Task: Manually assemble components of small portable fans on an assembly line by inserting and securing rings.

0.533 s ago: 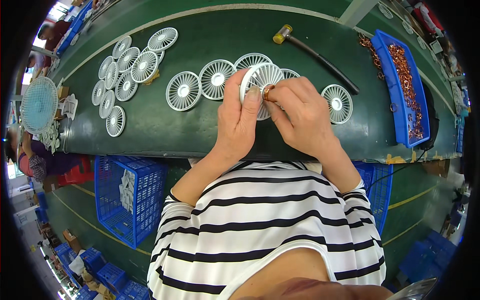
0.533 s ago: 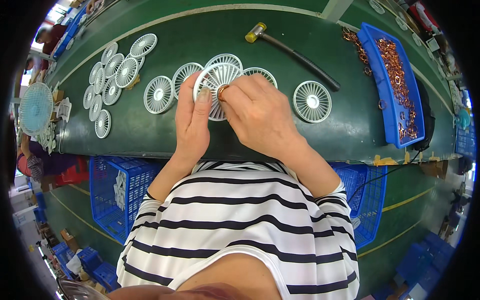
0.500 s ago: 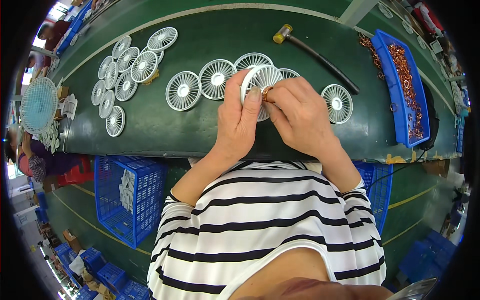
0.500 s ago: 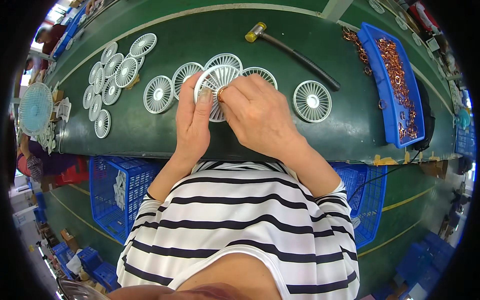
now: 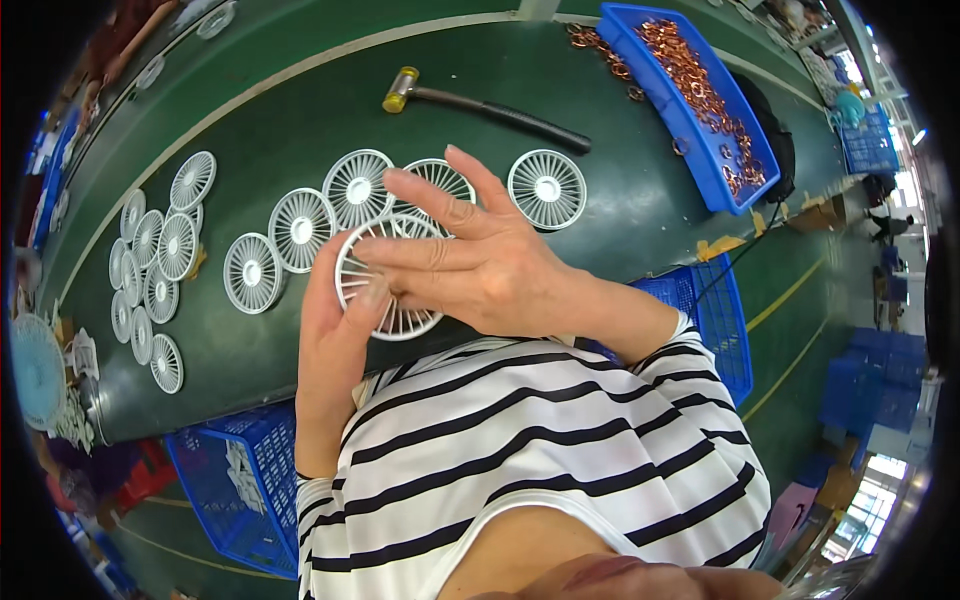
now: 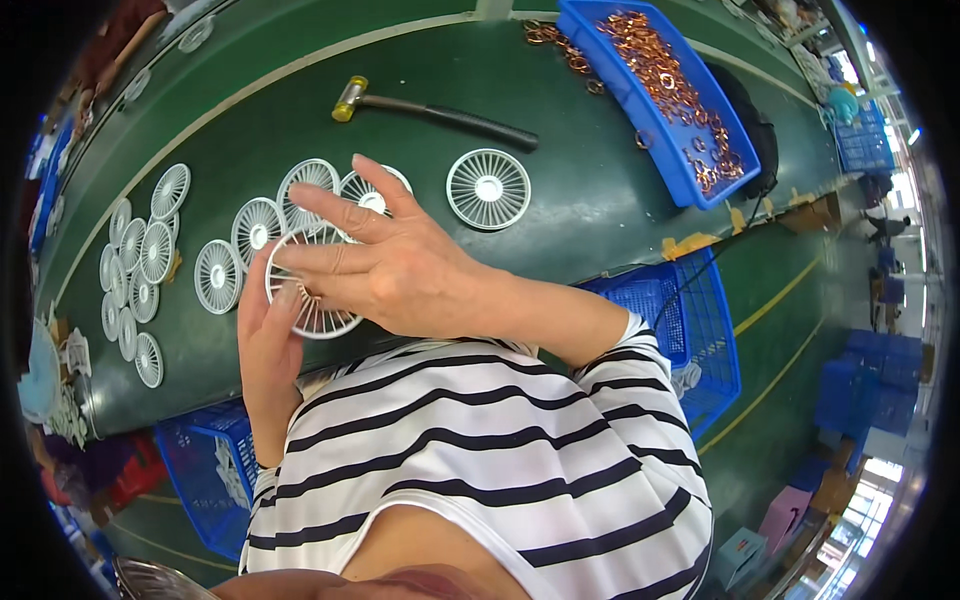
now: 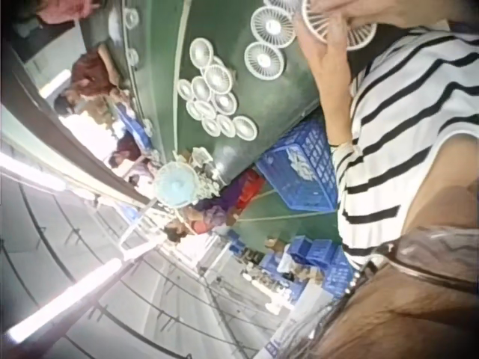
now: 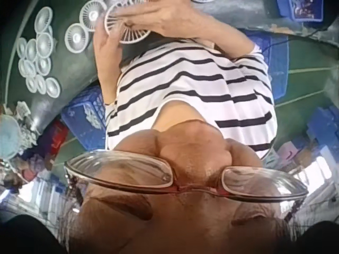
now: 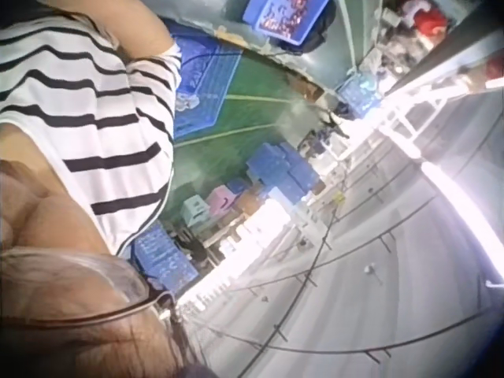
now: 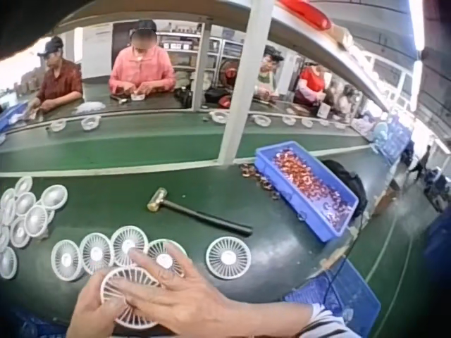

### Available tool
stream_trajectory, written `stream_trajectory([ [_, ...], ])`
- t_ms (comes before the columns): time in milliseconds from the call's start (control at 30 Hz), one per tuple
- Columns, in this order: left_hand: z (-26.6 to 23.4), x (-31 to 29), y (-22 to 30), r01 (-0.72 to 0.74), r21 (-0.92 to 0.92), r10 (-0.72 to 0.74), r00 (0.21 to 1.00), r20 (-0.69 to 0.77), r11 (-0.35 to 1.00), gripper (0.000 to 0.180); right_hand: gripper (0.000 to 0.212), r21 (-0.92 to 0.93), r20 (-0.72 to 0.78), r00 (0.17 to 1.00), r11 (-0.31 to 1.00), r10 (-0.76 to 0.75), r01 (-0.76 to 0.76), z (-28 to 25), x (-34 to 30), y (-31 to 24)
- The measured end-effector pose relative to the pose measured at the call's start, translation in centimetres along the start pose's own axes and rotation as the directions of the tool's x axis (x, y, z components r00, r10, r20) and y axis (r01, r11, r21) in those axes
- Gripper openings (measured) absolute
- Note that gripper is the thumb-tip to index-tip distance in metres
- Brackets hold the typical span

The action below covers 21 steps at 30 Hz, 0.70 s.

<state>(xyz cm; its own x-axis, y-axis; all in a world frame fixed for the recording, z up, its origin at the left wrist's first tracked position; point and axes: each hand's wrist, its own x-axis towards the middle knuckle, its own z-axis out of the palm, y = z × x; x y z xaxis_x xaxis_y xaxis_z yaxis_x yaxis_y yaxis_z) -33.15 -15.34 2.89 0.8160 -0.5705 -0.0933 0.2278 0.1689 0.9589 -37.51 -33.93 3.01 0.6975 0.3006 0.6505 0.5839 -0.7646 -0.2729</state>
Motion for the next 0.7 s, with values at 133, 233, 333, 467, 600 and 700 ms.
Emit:
stream_trajectory([
  [133, 0.4, 0.1, -0.6, 0.046, -0.030, -0.045, 0.998, 0.054, 0.998, 0.049, 0.015, 0.095, 0.076, 0.997, 0.995, -0.004, -0.003, -0.9, -0.9, 0.4],
  [233, 0.7, 0.3, -0.8, 0.043, 0.004, -0.043, 0.994, 0.098, 0.999, 0.047, 0.031, 0.407, 0.102, 0.988, 0.901, 0.115, -0.147, -0.5, -2.1, 1.4],
  [333, 1.1, 0.6, -1.5, -0.065, 0.136, 0.048, 0.992, 0.120, 0.989, 0.045, 0.039, 0.603, 0.145, 0.957, 0.744, 0.252, -0.287, -0.6, -2.3, 1.0],
  [467, 0.6, 0.8, -2.4, -0.215, 0.374, 0.162, 0.972, 0.168, 0.902, 0.044, 0.050, 0.569, 0.173, 0.924, 0.731, 0.342, -0.377, -1.4, -2.4, 1.9],
  [600, -2.3, 1.3, -3.0, -0.240, 0.849, 0.623, 0.772, -0.126, 0.470, 0.044, 0.048, 0.337, 0.123, 0.853, 0.787, 0.507, -0.517, -6.4, -2.8, 5.9],
  [700, -8.0, 2.1, -2.5, -0.119, 0.855, 0.794, 0.452, -0.406, 0.505, 0.041, 0.042, 0.211, -0.138, 0.694, 0.706, 0.706, -0.676, -12.5, -4.2, 13.9],
])
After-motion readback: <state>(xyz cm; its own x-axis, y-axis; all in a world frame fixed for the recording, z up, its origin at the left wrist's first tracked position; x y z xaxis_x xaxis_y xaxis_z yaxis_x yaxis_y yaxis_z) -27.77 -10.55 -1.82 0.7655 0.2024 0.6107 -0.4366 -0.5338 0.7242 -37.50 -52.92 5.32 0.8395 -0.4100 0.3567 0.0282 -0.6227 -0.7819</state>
